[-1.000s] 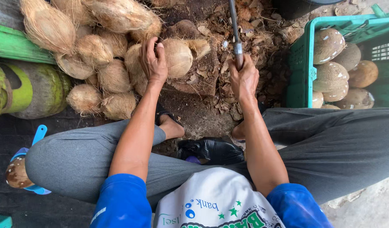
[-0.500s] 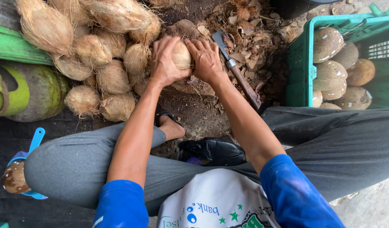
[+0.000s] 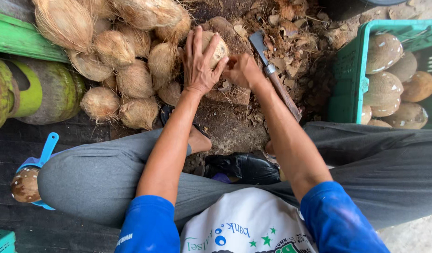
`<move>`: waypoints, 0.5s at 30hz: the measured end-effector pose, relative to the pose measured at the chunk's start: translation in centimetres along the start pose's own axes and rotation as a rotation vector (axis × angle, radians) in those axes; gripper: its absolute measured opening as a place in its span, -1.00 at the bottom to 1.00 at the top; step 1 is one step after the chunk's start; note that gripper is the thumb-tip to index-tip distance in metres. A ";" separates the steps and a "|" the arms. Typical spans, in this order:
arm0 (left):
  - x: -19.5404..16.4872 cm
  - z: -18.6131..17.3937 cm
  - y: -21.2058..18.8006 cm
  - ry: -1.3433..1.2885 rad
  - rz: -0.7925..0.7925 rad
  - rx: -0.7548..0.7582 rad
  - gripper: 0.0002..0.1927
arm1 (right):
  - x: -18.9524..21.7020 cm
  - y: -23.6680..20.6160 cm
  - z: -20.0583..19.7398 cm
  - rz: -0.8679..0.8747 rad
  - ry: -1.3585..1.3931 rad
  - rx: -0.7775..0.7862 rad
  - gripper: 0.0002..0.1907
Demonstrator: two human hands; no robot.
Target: The person sits on the ground and uses a cleaver to chop the fibrous husk off coconuts on a wooden chopping block, rotating each coconut to trim the husk, then places the trimmed coconuts into a green plastic crate and reaches for the next one.
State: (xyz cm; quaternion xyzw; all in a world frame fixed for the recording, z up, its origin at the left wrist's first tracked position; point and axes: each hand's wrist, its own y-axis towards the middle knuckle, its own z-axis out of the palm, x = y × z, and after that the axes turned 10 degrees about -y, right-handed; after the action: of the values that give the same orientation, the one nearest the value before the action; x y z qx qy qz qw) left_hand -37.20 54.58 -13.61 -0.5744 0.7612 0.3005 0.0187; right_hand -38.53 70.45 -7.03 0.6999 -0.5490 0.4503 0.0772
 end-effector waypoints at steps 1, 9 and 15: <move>0.3 0.1 0.6 -0.018 -0.050 0.019 -0.35 | -0.3 -0.7 0.7 0.016 0.042 0.016 -0.63; 2.6 -0.4 5.9 -0.286 -0.558 0.134 -0.39 | -3.3 -9.5 6.1 -0.052 -0.235 0.376 -0.68; 2.2 -2.7 6.1 -0.314 -0.502 0.222 0.21 | -10.4 -8.6 -12.4 -0.525 -0.509 -0.834 -0.72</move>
State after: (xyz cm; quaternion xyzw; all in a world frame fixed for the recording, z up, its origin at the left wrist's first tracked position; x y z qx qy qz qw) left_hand -42.50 52.34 -9.63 -0.6852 0.6116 0.2868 0.2723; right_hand -38.04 88.49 -3.89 0.8102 -0.4891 -0.0229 0.3222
